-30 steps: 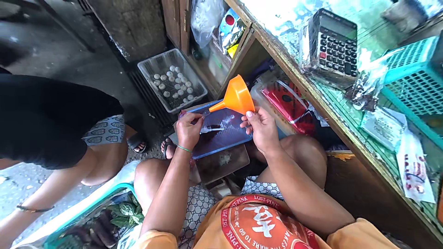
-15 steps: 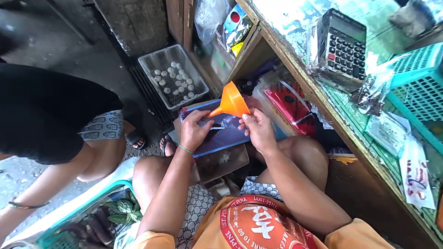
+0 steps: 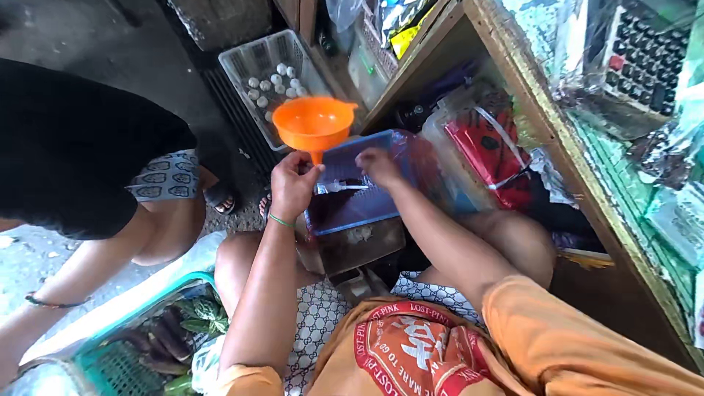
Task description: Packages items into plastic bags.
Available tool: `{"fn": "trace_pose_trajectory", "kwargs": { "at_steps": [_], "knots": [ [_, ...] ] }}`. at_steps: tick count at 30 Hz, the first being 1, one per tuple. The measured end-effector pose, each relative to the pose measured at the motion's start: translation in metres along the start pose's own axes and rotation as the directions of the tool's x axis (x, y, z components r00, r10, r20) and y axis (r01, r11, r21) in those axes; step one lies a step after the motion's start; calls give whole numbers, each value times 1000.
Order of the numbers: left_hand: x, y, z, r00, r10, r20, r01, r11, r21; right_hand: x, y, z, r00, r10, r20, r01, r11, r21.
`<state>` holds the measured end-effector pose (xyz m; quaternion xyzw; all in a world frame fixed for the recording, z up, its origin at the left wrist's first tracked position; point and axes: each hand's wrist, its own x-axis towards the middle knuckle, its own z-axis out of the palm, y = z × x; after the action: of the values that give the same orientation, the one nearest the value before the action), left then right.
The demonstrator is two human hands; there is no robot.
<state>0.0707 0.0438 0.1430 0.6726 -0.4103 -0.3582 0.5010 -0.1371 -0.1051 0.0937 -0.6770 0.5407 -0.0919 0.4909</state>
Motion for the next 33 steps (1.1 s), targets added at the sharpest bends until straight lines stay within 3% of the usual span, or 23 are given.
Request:
{"fn": "trace_pose_trajectory", "kwargs": {
  "at_steps": [2, 5, 10, 15, 22, 28, 33],
  "knots": [
    [2, -3, 0, 998, -10, -63, 10, 1000, -1, 19, 56, 41, 988, 91, 121, -47, 945, -324],
    [4, -9, 3, 993, -25, -117, 25, 1000, -6, 28, 99, 70, 978, 132, 159, -8, 794, -607],
    [13, -14, 5, 988, -26, -151, 2, 988, -157, 30, 100, 75, 958, 207, 199, 2, 688, -726],
    [17, -14, 6, 985, -13, -172, -27, 972, -233, 29, 58, 31, 905, 366, 217, -46, 592, -805],
    [13, -18, 6, 975, -82, -206, 64, 994, -91, 14, 80, 6, 937, 350, 5, -203, 555, -807],
    [10, -36, 12, 957, 80, -280, -114, 987, -109, 17, 101, 48, 915, 389, 103, -212, 684, -698],
    [11, -47, 18, 956, 57, -289, -75, 996, -52, 30, 108, 87, 913, 348, 215, -206, 846, -492]
  ]
}}
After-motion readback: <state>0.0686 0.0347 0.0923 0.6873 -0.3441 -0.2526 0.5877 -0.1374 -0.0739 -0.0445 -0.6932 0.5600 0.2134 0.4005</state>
